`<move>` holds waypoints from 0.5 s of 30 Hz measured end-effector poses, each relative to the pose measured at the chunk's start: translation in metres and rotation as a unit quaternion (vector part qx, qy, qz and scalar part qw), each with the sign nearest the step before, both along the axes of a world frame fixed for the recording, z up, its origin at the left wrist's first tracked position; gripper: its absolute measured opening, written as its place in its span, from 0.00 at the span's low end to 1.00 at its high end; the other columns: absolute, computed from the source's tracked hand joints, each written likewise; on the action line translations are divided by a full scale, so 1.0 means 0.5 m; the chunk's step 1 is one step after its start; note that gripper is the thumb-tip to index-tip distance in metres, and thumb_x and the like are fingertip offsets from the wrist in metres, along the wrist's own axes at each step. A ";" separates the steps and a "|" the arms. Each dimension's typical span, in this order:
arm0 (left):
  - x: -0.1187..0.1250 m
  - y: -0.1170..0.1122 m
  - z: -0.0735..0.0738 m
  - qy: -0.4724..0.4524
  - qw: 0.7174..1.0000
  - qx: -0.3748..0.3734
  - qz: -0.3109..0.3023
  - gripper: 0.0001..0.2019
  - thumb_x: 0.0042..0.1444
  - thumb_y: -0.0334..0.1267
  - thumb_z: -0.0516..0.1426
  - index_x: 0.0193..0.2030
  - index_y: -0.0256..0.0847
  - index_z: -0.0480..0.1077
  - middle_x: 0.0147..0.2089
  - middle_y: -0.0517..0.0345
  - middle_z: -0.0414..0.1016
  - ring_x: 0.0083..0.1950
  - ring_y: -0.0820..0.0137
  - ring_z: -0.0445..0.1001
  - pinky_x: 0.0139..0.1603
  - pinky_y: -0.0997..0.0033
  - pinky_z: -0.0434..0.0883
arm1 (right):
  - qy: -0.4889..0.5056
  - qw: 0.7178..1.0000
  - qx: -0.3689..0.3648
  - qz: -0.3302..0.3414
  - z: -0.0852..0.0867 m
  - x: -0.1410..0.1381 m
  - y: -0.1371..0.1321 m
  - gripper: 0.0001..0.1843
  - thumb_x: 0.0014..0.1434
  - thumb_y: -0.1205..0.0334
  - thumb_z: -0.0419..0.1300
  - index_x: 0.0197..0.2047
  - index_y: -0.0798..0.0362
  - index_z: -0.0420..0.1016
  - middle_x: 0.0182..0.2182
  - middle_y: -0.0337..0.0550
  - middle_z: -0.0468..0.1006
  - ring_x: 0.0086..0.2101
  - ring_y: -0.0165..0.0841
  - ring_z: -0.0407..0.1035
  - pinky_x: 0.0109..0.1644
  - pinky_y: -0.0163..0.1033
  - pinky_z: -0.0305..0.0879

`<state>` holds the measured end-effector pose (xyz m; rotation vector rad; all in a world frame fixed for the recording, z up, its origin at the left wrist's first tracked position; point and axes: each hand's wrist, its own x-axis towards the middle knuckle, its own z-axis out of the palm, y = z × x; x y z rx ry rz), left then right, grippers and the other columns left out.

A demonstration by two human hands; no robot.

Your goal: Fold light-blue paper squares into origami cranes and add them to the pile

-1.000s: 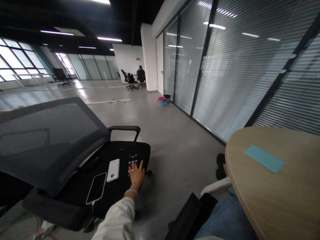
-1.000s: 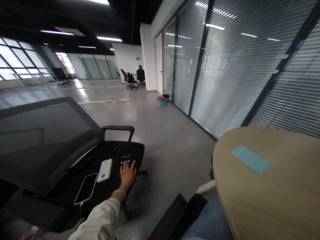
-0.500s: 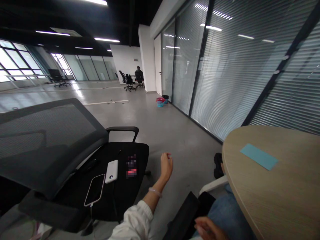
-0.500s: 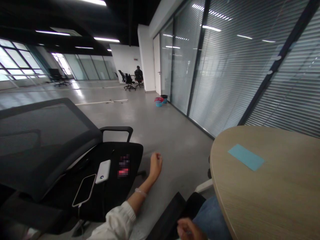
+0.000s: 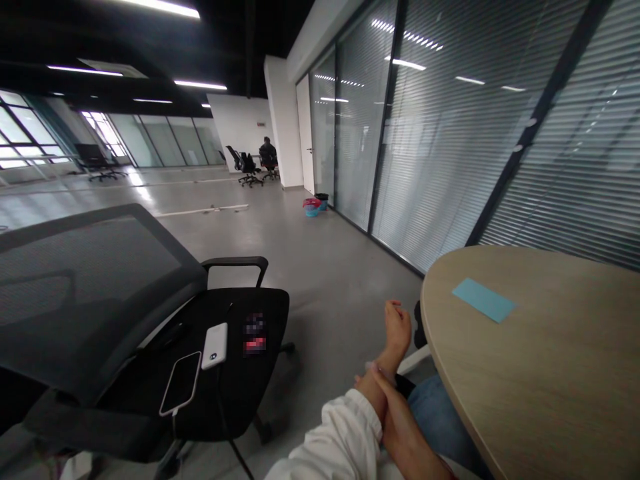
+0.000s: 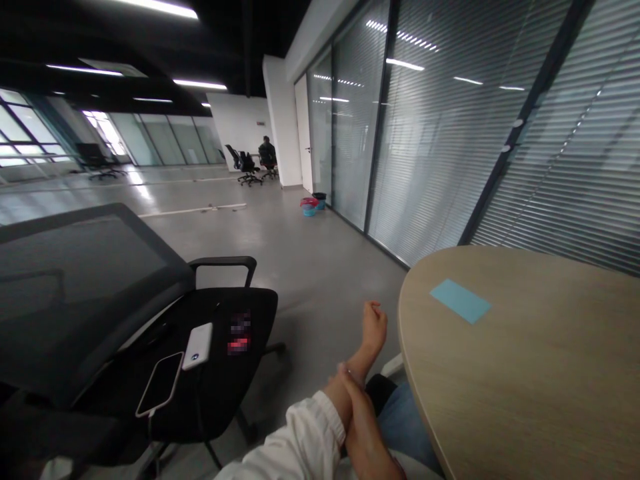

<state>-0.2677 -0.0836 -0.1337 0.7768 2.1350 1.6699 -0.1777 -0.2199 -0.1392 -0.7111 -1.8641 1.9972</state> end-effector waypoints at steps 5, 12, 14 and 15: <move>0.030 -0.026 -0.031 -0.015 0.998 0.012 -0.057 0.11 0.52 0.26 0.51 0.42 0.37 0.64 0.35 0.55 0.70 0.37 0.71 0.70 0.44 0.68 0.66 | 0.082 0.883 -0.416 -0.200 0.035 -0.004 -0.004 0.25 0.36 0.47 0.68 0.36 0.50 0.71 0.28 0.40 0.78 0.33 0.40 0.75 0.36 0.42 0.72; 0.054 -0.053 -0.058 -0.125 0.986 -0.045 -0.105 0.08 0.56 0.37 0.51 0.39 0.35 0.65 0.24 0.62 0.66 0.25 0.75 0.69 0.29 0.73 0.70 | 0.092 0.885 -0.404 -0.211 0.058 0.035 0.038 0.24 0.38 0.41 0.64 0.33 0.49 0.71 0.25 0.40 0.75 0.29 0.39 0.74 0.29 0.39 0.68; 0.045 -0.074 -0.045 -0.112 0.989 -0.051 -0.083 0.11 0.60 0.39 0.47 0.37 0.34 0.65 0.23 0.61 0.64 0.25 0.74 0.68 0.29 0.71 0.70 | 0.037 0.911 -0.391 -0.124 0.041 0.052 0.045 0.29 0.42 0.33 0.56 0.32 0.52 0.73 0.28 0.48 0.75 0.33 0.42 0.74 0.29 0.41 0.66; 0.043 -0.090 -0.034 -0.098 0.991 -0.051 -0.072 0.12 0.60 0.40 0.46 0.37 0.34 0.65 0.25 0.59 0.64 0.27 0.72 0.68 0.31 0.70 0.70 | 0.021 0.921 -0.372 -0.116 0.032 0.060 0.049 0.31 0.44 0.31 0.52 0.31 0.52 0.74 0.28 0.49 0.74 0.33 0.42 0.74 0.28 0.41 0.65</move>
